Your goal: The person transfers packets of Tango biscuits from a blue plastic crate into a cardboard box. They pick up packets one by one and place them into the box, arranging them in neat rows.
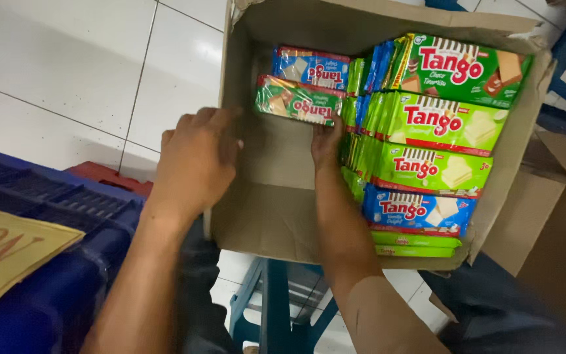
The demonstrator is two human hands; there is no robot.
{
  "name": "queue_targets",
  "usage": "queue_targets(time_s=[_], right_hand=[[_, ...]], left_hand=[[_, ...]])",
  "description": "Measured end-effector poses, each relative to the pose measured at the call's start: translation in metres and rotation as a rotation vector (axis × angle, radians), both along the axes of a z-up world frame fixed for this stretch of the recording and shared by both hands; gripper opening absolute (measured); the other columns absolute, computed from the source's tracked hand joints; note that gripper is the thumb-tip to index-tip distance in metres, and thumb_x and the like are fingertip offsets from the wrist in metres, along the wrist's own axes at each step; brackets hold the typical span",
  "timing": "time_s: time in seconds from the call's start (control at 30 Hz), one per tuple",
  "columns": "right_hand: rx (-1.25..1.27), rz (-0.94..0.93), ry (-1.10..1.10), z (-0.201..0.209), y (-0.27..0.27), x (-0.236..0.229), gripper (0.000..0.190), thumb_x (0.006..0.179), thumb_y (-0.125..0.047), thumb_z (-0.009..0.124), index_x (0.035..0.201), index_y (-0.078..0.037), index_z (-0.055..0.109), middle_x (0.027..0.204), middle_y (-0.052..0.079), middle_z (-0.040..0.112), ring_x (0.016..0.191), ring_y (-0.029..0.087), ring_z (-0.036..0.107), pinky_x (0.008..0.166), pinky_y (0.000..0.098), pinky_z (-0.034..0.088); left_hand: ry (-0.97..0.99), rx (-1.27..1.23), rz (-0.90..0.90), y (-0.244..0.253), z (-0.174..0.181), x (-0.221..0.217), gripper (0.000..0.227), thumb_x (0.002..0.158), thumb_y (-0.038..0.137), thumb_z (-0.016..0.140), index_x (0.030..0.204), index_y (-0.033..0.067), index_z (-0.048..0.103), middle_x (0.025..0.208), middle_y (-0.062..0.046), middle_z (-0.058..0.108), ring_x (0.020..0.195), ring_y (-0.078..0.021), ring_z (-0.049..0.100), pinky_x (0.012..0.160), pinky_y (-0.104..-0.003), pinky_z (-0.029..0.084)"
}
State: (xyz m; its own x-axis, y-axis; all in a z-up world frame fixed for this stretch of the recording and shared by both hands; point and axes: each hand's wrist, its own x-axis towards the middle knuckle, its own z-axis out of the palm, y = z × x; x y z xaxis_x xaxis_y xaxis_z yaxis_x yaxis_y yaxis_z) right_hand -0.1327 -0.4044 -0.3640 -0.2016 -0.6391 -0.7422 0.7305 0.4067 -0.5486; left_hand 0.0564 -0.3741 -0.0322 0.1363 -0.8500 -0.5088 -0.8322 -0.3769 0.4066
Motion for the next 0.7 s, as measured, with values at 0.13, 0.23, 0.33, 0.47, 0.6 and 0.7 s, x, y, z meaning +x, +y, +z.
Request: queue_targets(time_s=[0.13, 0.23, 0.33, 0.47, 0.6, 0.7], right_hand=[[0.037, -0.100, -0.102, -0.022, 0.004, 0.002, 0.033, 0.065, -0.020, 0.076, 0.087, -0.009, 0.056, 0.085, 0.009, 0.053, 0.081, 0.022, 0.052, 0.074, 0.0322, 0.045], [0.064, -0.122, -0.059, -0.033, 0.011, -0.002, 0.032, 0.068, -0.019, 0.073, 0.092, -0.008, 0.055, 0.089, 0.008, 0.048, 0.086, 0.021, 0.048, 0.081, 0.0307, 0.042], [0.051, -0.128, -0.025, -0.035, 0.006, 0.000, 0.037, 0.070, -0.022, 0.075, 0.097, -0.009, 0.053, 0.095, 0.009, 0.043, 0.092, 0.022, 0.044, 0.088, 0.0327, 0.037], [0.002, -0.170, -0.003, -0.027, -0.002, 0.010, 0.036, 0.072, -0.029, 0.076, 0.095, -0.010, 0.058, 0.093, 0.006, 0.049, 0.093, 0.019, 0.048, 0.090, 0.0312, 0.036], [0.174, -0.095, 0.143, -0.030, 0.002, 0.028, 0.039, 0.076, -0.038, 0.069, 0.105, -0.016, 0.056, 0.105, 0.004, 0.051, 0.104, 0.016, 0.045, 0.095, 0.0373, 0.026], [0.506, 0.080, 0.084, -0.030, 0.011, 0.052, 0.068, 0.065, -0.051, 0.072, 0.118, -0.016, 0.046, 0.104, 0.014, 0.053, 0.075, 0.022, 0.060, 0.071, 0.0332, 0.048]], left_hand=[[0.006, 0.016, -0.023, -0.001, -0.004, 0.001, 0.033, 0.080, 0.011, 0.052, 0.112, 0.0061, 0.056, 0.103, -0.017, 0.055, 0.102, -0.0370, 0.051, 0.084, -0.056, 0.036], [0.002, 0.015, -0.018, -0.001, -0.006, 0.000, 0.032, 0.078, 0.010, 0.054, 0.110, 0.0065, 0.057, 0.103, -0.016, 0.055, 0.101, -0.0374, 0.051, 0.083, -0.057, 0.036], [-0.018, 0.037, -0.006, -0.001, -0.006, 0.001, 0.033, 0.078, 0.009, 0.053, 0.111, 0.0072, 0.056, 0.103, -0.015, 0.056, 0.101, -0.0364, 0.051, 0.084, -0.057, 0.036], [-0.014, 0.059, 0.010, -0.003, -0.005, 0.002, 0.031, 0.079, 0.009, 0.052, 0.109, 0.0066, 0.057, 0.101, -0.016, 0.056, 0.100, -0.0366, 0.052, 0.084, -0.057, 0.037], [-0.011, 0.065, 0.018, 0.002, -0.014, 0.004, 0.031, 0.080, 0.010, 0.051, 0.111, 0.0079, 0.055, 0.103, -0.015, 0.055, 0.100, -0.0364, 0.052, 0.082, -0.056, 0.037], [-0.027, 0.077, -0.003, -0.001, -0.008, -0.001, 0.033, 0.079, 0.007, 0.051, 0.111, 0.0077, 0.055, 0.103, -0.016, 0.056, 0.099, -0.0374, 0.053, 0.082, -0.056, 0.038]])
